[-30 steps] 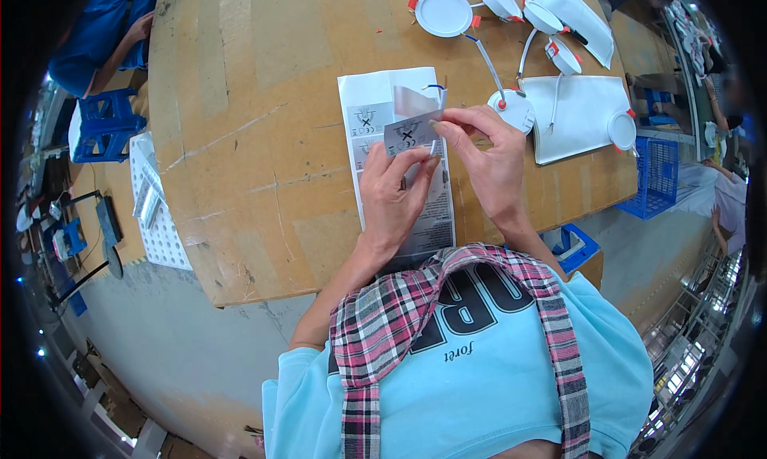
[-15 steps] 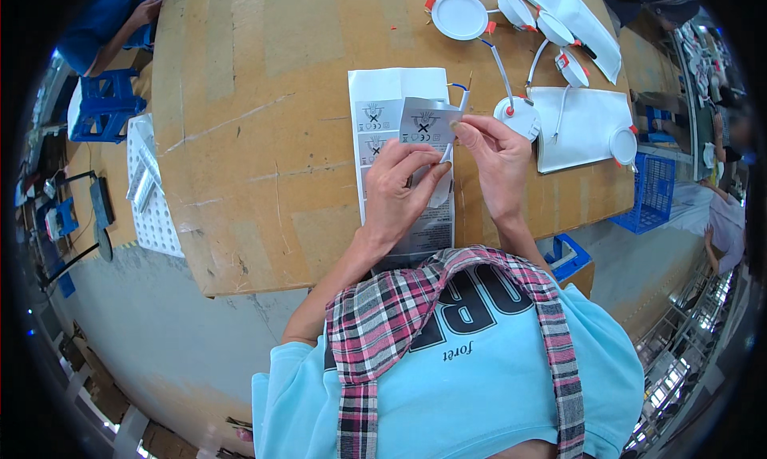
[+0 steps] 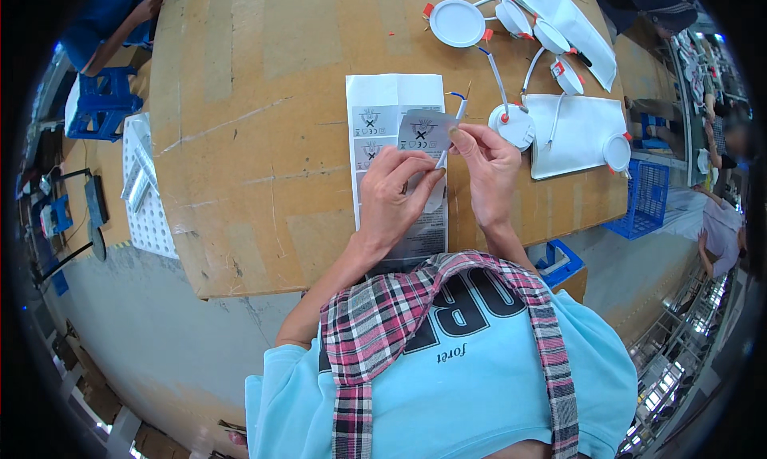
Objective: The person labels and organizes lamp components on an assembly line.
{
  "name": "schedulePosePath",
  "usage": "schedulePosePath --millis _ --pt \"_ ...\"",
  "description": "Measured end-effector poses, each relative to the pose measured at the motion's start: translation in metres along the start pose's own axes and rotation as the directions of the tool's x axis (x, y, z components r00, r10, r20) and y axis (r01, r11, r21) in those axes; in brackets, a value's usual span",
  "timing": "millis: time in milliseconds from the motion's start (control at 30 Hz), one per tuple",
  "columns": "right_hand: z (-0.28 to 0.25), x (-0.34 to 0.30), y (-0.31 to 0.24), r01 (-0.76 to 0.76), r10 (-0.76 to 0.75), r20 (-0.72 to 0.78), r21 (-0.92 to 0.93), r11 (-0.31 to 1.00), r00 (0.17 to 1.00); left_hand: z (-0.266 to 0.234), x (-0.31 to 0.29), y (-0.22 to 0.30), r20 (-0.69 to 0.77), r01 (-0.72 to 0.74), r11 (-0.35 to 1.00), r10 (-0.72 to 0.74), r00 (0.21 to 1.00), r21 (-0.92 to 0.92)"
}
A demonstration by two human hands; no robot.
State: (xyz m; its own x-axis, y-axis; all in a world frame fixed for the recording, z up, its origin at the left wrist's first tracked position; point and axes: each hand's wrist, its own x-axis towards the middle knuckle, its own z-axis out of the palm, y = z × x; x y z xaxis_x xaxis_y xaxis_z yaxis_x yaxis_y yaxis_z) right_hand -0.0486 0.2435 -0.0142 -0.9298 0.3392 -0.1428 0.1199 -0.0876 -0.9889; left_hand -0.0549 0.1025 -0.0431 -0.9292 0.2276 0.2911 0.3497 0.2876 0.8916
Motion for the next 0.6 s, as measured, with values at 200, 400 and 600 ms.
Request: schedulePosePath --millis 200,400,600 --pt "0.003 0.002 0.001 -0.002 0.002 -0.016 0.023 1.0 1.0 0.001 0.002 0.004 0.006 0.037 0.999 -0.037 0.999 0.009" --pt "0.006 0.005 -0.019 0.386 -0.426 -0.07 -0.315 0.867 0.902 0.002 0.001 -0.003 -0.004 0.041 0.999 -0.041 0.999 0.014" --pt "-0.003 0.02 -0.046 0.709 -0.586 0.45 -0.616 0.343 0.674 0.002 0.002 0.0 0.001 0.02 0.998 -0.02 1.0 0.059"
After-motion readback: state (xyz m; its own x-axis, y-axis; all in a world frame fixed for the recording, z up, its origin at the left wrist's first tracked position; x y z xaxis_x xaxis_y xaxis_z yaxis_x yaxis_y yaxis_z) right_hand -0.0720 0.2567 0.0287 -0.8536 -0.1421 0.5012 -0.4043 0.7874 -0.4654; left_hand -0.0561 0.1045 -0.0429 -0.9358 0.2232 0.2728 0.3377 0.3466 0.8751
